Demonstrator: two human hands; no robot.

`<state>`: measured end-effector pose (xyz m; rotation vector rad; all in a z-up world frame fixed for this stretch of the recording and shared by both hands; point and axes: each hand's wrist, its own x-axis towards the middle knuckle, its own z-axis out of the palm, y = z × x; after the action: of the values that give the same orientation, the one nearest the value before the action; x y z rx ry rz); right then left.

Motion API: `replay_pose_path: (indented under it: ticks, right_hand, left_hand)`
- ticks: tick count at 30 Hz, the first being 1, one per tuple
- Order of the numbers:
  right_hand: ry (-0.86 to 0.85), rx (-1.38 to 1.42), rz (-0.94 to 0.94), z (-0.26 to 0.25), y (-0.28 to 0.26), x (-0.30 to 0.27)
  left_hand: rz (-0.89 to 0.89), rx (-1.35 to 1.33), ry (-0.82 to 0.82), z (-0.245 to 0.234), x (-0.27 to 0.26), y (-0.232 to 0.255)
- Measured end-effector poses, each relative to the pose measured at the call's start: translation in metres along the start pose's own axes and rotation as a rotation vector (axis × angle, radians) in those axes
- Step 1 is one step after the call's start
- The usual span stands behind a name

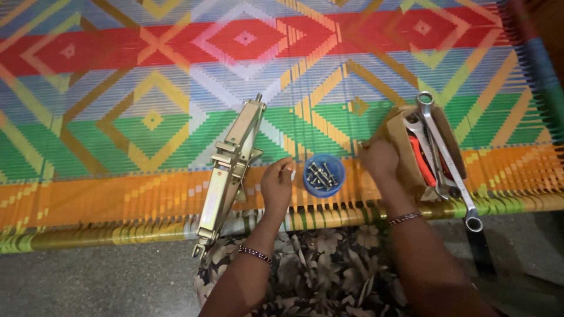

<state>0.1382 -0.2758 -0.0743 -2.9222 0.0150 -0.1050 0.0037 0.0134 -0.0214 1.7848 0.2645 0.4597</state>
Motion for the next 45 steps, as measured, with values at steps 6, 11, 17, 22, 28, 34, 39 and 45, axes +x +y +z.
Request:
replay_pose_path:
  ticks: [6, 11, 17, 22, 28, 34, 39, 45]
  right_hand:
    - [-0.497, 0.937, 0.056, -0.056, -0.018, -0.016]
    - [-0.832, 1.17, 0.012, -0.08, -0.062, -0.036]
    - [-1.054, 1.167, -0.027, -0.086, -0.099, -0.056]
    - [-1.011, 1.142, -0.05, -0.085, -0.097, -0.053]
    - [-0.904, 1.169, 0.069, -0.087, -0.102, -0.05]
    - [-0.909, 1.283, 0.031, -0.082, -0.106, -0.051]
    - [-0.764, 1.313, 0.022, -0.069, -0.109, -0.054]
    - [-0.677, 1.22, -0.07, -0.077, -0.105, -0.053]
  left_hand:
    - [0.023, -0.122, -0.104, -0.005, -0.003, 0.027]
    - [0.071, -0.204, -0.236, -0.01, -0.005, 0.056]
    - [0.084, -0.175, -0.352, -0.01, -0.004, 0.06]
    - [0.096, -0.113, -0.311, -0.002, -0.004, 0.032]
    - [-0.256, -0.474, -0.145, 0.009, 0.002, -0.006]
    - [-0.469, -0.663, -0.096, 0.011, 0.004, -0.015]
    - [-0.453, -0.685, -0.109, 0.013, 0.003, -0.012]
    - [-0.516, -0.756, -0.092, 0.009, 0.006, -0.01]
